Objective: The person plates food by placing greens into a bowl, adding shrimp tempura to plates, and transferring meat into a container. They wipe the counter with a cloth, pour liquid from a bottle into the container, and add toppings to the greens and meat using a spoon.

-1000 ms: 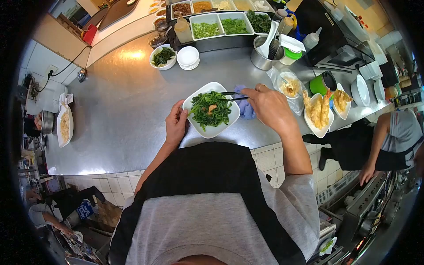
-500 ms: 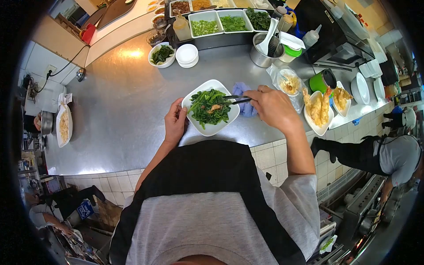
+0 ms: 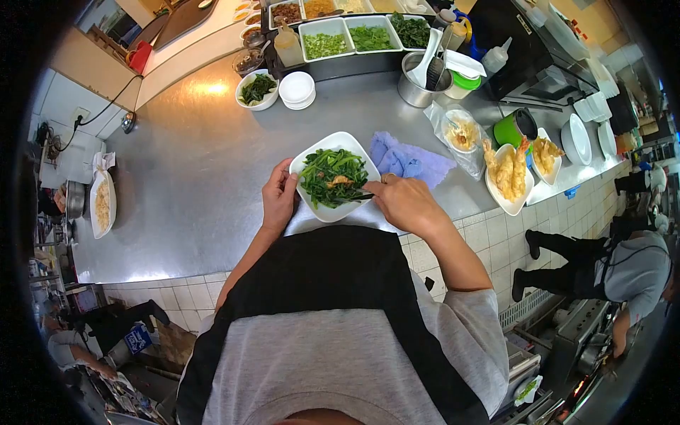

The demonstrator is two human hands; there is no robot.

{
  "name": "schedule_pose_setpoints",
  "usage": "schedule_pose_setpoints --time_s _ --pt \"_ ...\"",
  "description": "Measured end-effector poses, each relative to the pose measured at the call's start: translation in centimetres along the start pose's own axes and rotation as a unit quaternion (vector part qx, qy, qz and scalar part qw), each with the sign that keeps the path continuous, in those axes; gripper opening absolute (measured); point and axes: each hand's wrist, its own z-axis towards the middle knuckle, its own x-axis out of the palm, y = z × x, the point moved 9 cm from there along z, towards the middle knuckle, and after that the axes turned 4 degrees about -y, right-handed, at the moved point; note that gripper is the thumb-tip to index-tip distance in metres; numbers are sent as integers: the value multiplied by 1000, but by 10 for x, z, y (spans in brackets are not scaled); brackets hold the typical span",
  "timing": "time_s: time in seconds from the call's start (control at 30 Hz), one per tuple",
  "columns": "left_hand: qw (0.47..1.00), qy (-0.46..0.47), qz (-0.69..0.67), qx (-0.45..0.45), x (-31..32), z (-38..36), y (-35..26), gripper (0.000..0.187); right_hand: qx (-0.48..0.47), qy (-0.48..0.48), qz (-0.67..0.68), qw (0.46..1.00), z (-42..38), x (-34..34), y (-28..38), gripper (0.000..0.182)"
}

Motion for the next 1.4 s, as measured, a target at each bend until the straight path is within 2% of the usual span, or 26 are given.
schedule_pose_setpoints --time_s 0.2,0.27,0.37,0.5,0.57,0.77,0.87,1.0,1.07,1.17,1.4 --pt "999 6 30 23 1 -1 -7 28 -8 12 -12 1000 -5 -20 -1 27" --pt "999 7 29 19 1 -1 -8 27 -30 -18 36 999 -9 -42 3 28" --pt "999 5 33 32 1 -1 -10 28 -12 -32 52 998 -14 -61 -2 28" --pt "998 8 41 36 0 -1 -12 28 21 -39 26 999 -8 -63 -6 28" --pt "998 10 48 40 1 -1 -12 28 -13 -51 34 998 -1 -54 -3 24" --pt "999 12 37 22 2 -1 -9 28 -21 -73 63 995 13 -53 -9 28" --pt "998 2 45 44 0 -1 -11 28 -13 -81 45 996 14 -52 -13 28" --pt "999 5 31 32 0 -1 -9 28 -6 -67 52 996 4 -64 3 26" --pt "999 4 37 37 0 0 -9 28 -46 -18 23 999 1 -55 22 27" --pt "998 1 50 45 0 -1 -11 28 -103 -33 -32 994 1 -43 50 29" --pt "999 2 41 37 0 -1 -10 28 -130 -39 -133 982 4 -20 74 31"
